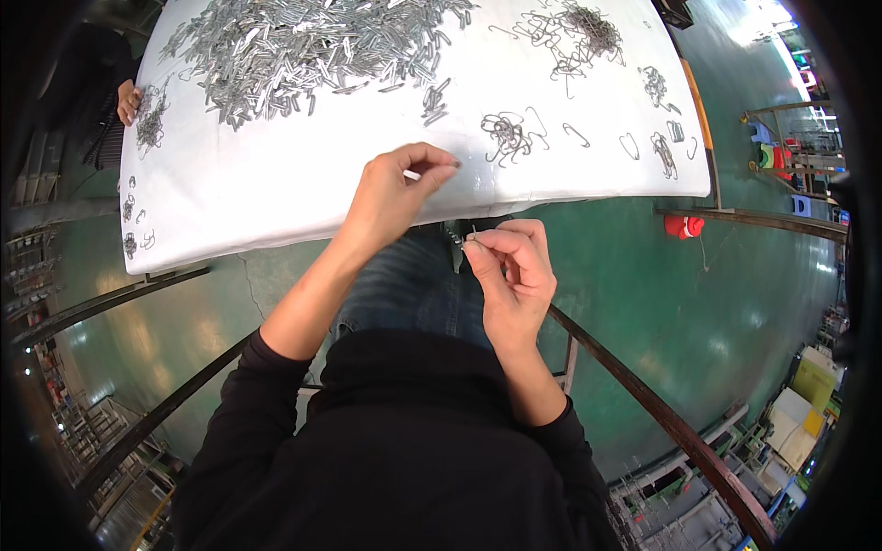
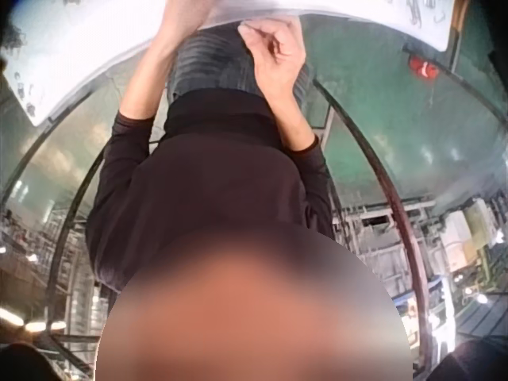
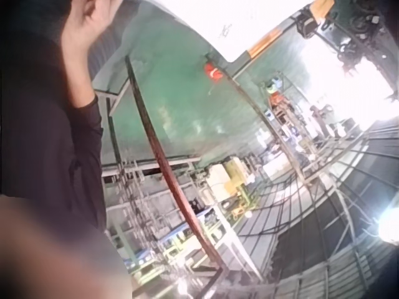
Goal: The person repeatedly picks small metal fasteners and wire hooks from a white-covered table, joins them by hand, and places the assembled units into a nearby hanging rack. The process is continuous and repetitive, with the person handling items one at a time.
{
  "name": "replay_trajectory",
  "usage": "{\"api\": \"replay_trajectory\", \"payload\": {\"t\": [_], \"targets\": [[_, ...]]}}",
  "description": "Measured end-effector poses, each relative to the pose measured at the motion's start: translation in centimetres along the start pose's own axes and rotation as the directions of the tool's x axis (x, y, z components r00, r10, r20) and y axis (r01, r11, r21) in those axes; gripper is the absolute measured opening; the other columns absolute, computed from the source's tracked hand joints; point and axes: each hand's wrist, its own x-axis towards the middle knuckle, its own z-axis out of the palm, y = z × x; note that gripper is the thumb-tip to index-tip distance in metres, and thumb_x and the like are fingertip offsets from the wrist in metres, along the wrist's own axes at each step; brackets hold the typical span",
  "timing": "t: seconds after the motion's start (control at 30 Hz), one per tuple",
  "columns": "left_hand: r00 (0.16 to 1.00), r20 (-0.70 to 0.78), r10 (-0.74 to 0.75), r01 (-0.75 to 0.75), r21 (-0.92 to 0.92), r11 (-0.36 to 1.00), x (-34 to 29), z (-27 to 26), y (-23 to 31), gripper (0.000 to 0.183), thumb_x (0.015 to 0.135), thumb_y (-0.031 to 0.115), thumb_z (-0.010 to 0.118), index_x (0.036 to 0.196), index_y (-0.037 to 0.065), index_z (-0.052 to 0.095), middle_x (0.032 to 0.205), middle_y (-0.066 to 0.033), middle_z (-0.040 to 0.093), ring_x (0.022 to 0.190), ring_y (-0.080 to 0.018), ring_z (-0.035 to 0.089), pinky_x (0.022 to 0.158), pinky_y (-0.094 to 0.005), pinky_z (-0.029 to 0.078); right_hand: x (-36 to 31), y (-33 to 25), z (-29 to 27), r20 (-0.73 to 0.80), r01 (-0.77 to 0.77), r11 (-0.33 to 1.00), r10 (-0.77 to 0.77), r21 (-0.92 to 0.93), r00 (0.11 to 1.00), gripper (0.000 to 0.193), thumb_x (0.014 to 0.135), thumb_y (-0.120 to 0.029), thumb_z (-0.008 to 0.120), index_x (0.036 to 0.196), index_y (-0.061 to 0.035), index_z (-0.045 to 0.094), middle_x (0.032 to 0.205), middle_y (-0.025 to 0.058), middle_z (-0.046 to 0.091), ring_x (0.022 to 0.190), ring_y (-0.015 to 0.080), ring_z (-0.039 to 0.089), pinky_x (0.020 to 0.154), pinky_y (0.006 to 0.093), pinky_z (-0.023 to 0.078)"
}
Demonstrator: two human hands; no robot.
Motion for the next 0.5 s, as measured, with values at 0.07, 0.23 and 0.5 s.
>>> {"api": "replay_trajectory", "payload": {"t": [0.07,0.23,0.5], "targets": [[0.998,0.052,-0.043,0.053,-0.202,0.978,-1.4,0.6,1.3,0.013,0.084,0.010,0.065,0.093,0.001,0.067,0.083,-0.0028,0.066,0.076,-0.0088,0.058,0.070,-0.0249,0.047,0.0,0.0,0.0,-0.001,0.007,0.999,-0.007,-0.033,1.000,0.009,0.080,0.004,0.066,0.089,0.0010,0.063,0.091,0.0026,0.048,0.074,0.0066,0.045,0.065,0.0193,0.039],[0.996,0.092,-0.009,0.040,-0.342,0.939,-3.5,0.7,3.6,0.012,0.084,0.011,0.067,0.090,0.001,0.067,0.086,-0.0037,0.068,0.077,-0.0071,0.058,0.070,-0.0232,0.046,0.4,0.1,0.3,-0.103,0.054,0.997,-0.060,-0.061,0.993,0.008,0.077,-0.005,0.072,0.083,-0.0045,0.067,0.083,0.0012,0.050,0.060,0.0065,0.041,0.054,0.0201,0.035],[0.996,0.047,0.077,-0.065,-0.230,0.971,-4.5,0.7,4.1,0.010,0.081,0.006,0.067,0.090,0.002,0.068,0.092,-0.0044,0.067,0.083,-0.0113,0.061,0.077,-0.0255,0.048,0.6,0.3,0.2,-0.113,0.035,0.997,-0.043,-0.073,0.993,0.008,0.077,-0.005,0.073,0.082,-0.0049,0.066,0.083,0.0010,0.049,0.061,0.0067,0.041,0.055,0.0203,0.035]]}}
